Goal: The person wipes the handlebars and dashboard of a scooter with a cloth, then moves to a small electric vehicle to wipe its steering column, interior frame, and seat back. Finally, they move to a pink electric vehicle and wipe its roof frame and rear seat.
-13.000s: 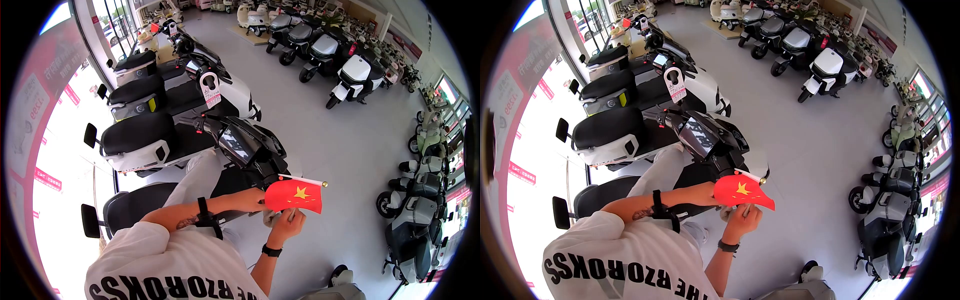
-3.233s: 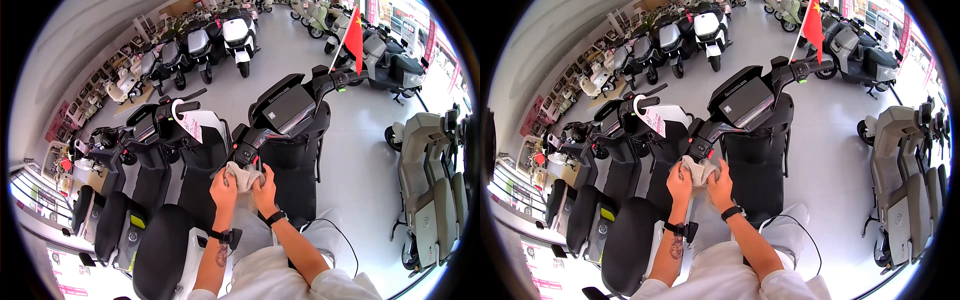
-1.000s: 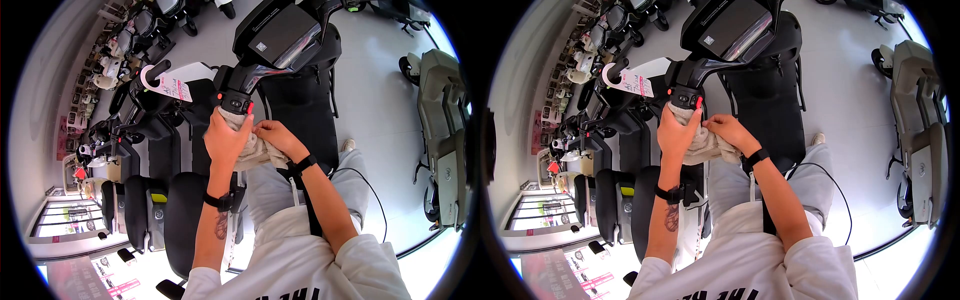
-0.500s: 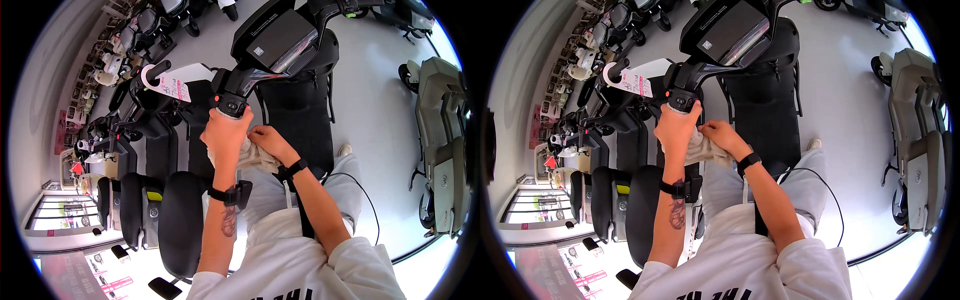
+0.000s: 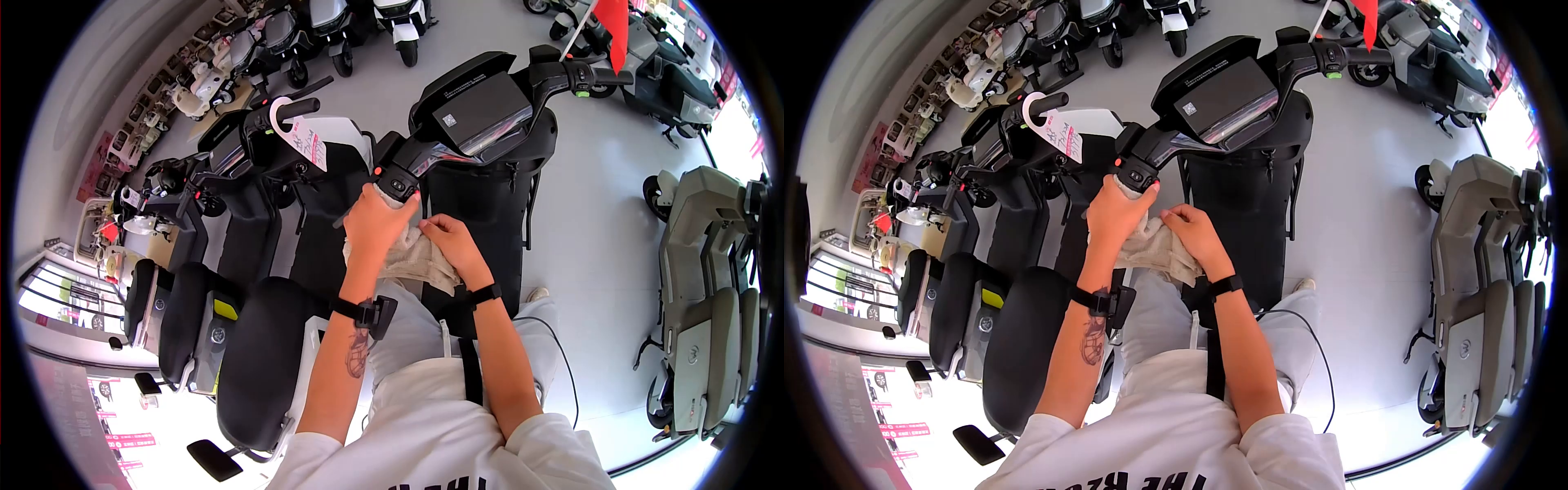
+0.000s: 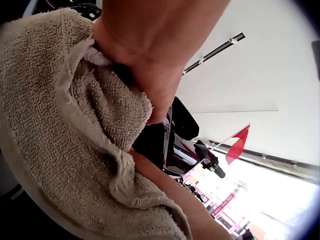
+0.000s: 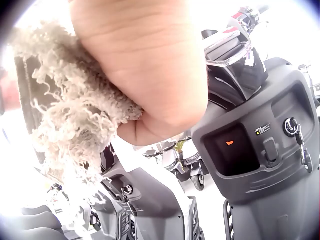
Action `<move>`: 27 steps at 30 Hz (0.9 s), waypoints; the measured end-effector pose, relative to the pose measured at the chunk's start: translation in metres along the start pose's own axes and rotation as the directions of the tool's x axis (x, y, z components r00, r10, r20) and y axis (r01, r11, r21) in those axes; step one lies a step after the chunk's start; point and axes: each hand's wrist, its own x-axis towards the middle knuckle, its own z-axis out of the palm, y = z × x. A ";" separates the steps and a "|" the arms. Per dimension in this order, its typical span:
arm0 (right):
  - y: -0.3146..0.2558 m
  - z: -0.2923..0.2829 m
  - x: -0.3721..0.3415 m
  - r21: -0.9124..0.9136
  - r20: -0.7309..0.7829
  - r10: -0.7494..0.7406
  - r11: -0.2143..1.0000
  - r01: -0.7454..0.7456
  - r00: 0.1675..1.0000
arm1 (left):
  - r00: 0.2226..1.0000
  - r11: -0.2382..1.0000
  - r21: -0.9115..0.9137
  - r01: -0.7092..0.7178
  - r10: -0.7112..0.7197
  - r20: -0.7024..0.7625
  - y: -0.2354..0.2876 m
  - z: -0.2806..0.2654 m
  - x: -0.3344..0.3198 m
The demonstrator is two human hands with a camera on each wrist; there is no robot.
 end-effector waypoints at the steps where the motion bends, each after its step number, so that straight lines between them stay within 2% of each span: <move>1: -0.003 -0.001 -0.002 -0.006 -0.002 -0.005 1.000 0.005 1.000 | 0.999 0.999 -0.029 0.027 -0.028 -0.033 -0.004 -0.006 -0.001; 2: -0.008 -0.003 -0.003 -0.039 0.036 -0.015 0.999 0.016 0.999 | 0.998 0.995 -0.088 -0.040 0.044 0.035 -0.008 -0.012 -0.003; 3: -0.012 -0.007 -0.006 0.007 0.015 -0.016 1.000 0.016 1.000 | 0.987 0.982 -0.152 -0.114 0.130 0.099 -0.011 -0.018 -0.004; 4: -0.017 -0.010 -0.009 0.053 -0.006 -0.014 0.998 0.014 1.000 | 0.975 0.962 -0.225 -0.155 0.185 0.122 -0.020 -0.020 -0.004; 5: -0.025 -0.011 -0.016 0.022 0.022 -0.024 0.999 0.023 0.999 | 0.981 0.958 -0.248 -0.144 0.171 0.091 -0.028 -0.024 -0.006; 7: -0.041 -0.018 -0.027 0.048 0.101 -0.009 0.999 0.004 0.995 | 0.941 0.912 -0.314 -0.264 0.315 0.123 -0.040 -0.024 -0.009; 8: -0.045 -0.022 -0.030 -0.012 0.154 -0.013 1.000 0.015 0.988 | 0.942 0.930 -0.166 -0.329 0.335 0.004 -0.057 -0.007 -0.010; 9: -0.043 -0.026 -0.030 -0.007 0.209 -0.017 1.000 0.019 0.978 | 0.945 0.929 -0.183 -0.323 0.325 -0.020 -0.060 0.002 -0.020; 11: -0.052 -0.028 -0.035 -0.083 0.261 0.022 0.997 0.000 0.965 | 0.912 0.930 0.192 -0.314 0.351 -0.210 -0.063 0.013 -0.042; 13: -0.053 -0.027 -0.034 -0.099 0.284 0.022 0.995 0.007 0.959 | 0.896 0.931 0.198 -0.308 0.354 -0.269 -0.059 0.020 -0.059; 15: -0.050 -0.024 -0.031 -0.044 0.195 0.029 0.999 -0.020 0.980 | 0.876 0.929 0.207 -0.307 0.361 -0.320 -0.051 0.024 -0.058; 17: -0.051 -0.020 -0.031 -0.098 0.192 0.002 0.995 0.017 0.981 | 0.907 0.933 0.218 -0.286 0.337 -0.252 -0.040 0.023 -0.055; 18: -0.042 -0.021 -0.026 -0.068 0.121 -0.017 0.997 0.026 0.992 | 0.928 0.941 0.144 -0.307 0.329 -0.172 -0.037 0.018 -0.047; 19: -0.038 -0.020 -0.024 -0.041 0.050 -0.034 0.999 0.036 0.998 | 0.936 0.953 0.126 -0.275 0.296 -0.193 -0.036 0.018 -0.044; 21: -0.051 -0.012 -0.032 -0.055 0.055 -0.020 0.998 0.023 0.998 | 0.913 0.943 0.095 -0.319 0.333 -0.237 -0.036 0.024 -0.039; 23: -0.048 -0.016 -0.030 -0.047 -0.015 -0.052 0.998 0.051 0.999 | 0.897 0.942 0.032 -0.335 0.329 -0.296 -0.036 0.023 -0.039; 25: -0.046 -0.021 -0.026 -0.091 -0.047 -0.078 0.993 0.073 0.996 | 0.898 0.938 0.006 -0.347 0.334 -0.288 -0.033 0.017 -0.040; 27: -0.043 -0.026 -0.027 -0.051 -0.090 -0.059 0.997 0.055 0.994 | 0.897 0.931 -0.052 -0.363 0.333 -0.290 -0.032 0.017 -0.032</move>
